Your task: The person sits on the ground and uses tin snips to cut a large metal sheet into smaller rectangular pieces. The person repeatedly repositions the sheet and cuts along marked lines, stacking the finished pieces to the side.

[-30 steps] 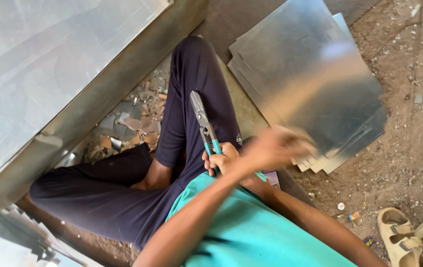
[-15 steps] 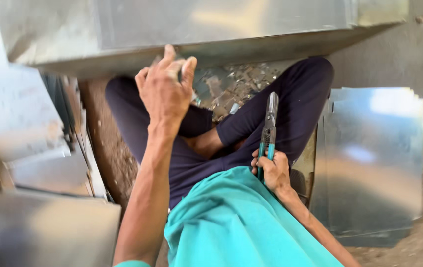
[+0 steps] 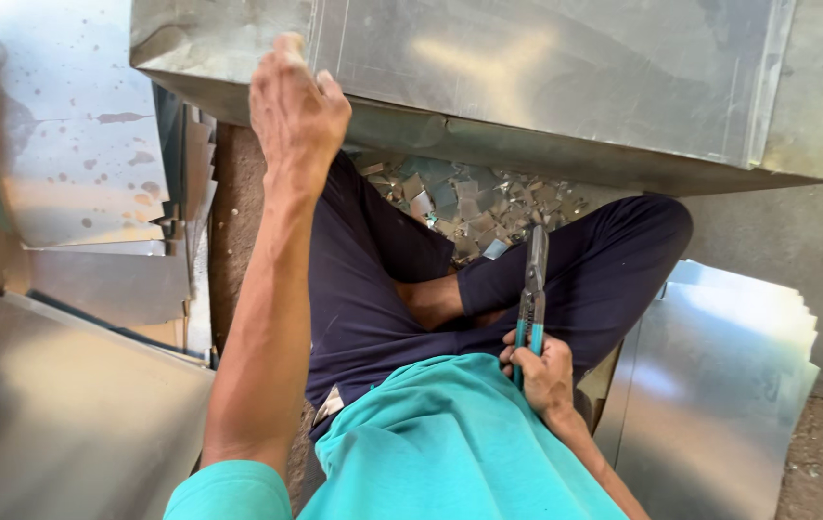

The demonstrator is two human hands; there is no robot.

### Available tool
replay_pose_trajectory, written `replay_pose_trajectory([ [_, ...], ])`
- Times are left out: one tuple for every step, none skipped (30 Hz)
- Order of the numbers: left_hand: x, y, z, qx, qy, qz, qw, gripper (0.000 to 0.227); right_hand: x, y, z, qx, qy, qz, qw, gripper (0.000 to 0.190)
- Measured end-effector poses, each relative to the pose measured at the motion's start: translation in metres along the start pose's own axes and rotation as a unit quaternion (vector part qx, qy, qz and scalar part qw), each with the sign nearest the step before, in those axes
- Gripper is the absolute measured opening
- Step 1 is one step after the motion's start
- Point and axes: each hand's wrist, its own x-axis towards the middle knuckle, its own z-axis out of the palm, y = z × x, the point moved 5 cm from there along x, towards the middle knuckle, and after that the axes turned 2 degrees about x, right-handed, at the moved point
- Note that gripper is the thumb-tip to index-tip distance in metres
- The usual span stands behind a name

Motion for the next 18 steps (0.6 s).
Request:
replay_pose_trajectory([
  [0.003,0.005,-0.009,-0.015,0.007,-0.024,1.0,0.035,-0.003,-0.003,-0.001,-0.026,0.006,-0.003,1.0,0.027],
  [0.005,0.006,-0.016,-0.103,-0.025,-0.08,0.991,0.024,-0.008,-0.006,-0.001,-0.053,0.013,-0.007,0.998,0.027],
  [0.004,0.008,-0.024,-0.189,-0.058,-0.137,0.971,0.013,-0.009,-0.01,0.001,-0.08,0.018,-0.009,0.997,0.028],
  [0.0,0.011,-0.031,-0.273,-0.089,-0.193,0.938,0.003,-0.01,-0.018,0.002,-0.09,0.021,-0.052,0.994,0.027],
  [-0.009,0.021,-0.037,-0.332,-0.111,-0.178,0.919,0.015,-0.014,-0.028,0.003,-0.101,0.023,-0.094,0.99,0.026],
  [-0.022,0.029,-0.04,-0.39,-0.133,-0.162,0.897,0.027,-0.015,-0.038,0.004,-0.111,0.026,-0.136,0.984,0.026],
  [-0.043,0.035,-0.036,-0.422,-0.159,-0.159,0.878,0.02,-0.016,-0.047,0.007,-0.127,0.019,-0.172,0.977,0.022],
  [-0.066,0.04,-0.027,-0.454,-0.186,-0.155,0.858,0.014,-0.015,-0.056,0.011,-0.143,0.011,-0.209,0.967,0.018],
  [-0.092,0.043,-0.011,-0.48,-0.236,-0.167,0.828,0.017,-0.019,-0.063,0.011,-0.161,0.005,-0.237,0.958,0.015],
  [-0.117,0.045,0.007,-0.505,-0.284,-0.177,0.795,0.025,-0.017,-0.061,0.014,-0.176,-0.024,-0.184,0.967,0.016],
  [-0.136,0.041,0.02,-0.531,-0.276,-0.213,0.772,0.018,-0.014,-0.061,0.017,-0.193,-0.051,-0.132,0.971,0.017],
  [-0.154,0.038,0.032,-0.555,-0.266,-0.249,0.747,0.015,-0.012,-0.061,0.02,-0.207,-0.078,-0.079,0.972,0.018],
  [-0.168,0.036,0.042,-0.578,-0.256,-0.285,0.721,0.018,-0.012,-0.066,0.021,-0.229,-0.107,-0.055,0.966,0.024],
  [-0.173,0.035,0.05,-0.588,-0.233,-0.283,0.721,0.019,-0.012,-0.071,0.022,-0.249,-0.137,-0.03,0.958,0.032],
  [-0.176,0.033,0.054,-0.596,-0.208,-0.284,0.722,0.021,-0.011,-0.075,0.025,-0.268,-0.169,-0.004,0.948,0.039],
  [-0.177,0.031,0.056,-0.604,-0.183,-0.284,0.722,0.025,-0.01,-0.08,0.028,-0.224,-0.193,0.032,0.955,0.044],
  [-0.178,0.029,0.056,-0.616,-0.176,-0.286,0.712,0.024,-0.009,-0.082,0.035,-0.175,-0.219,0.069,0.957,0.049],
  [-0.178,0.028,0.055,-0.629,-0.169,-0.289,0.702,0.023,-0.008,-0.085,0.041,-0.126,-0.243,0.106,0.956,0.054],
])
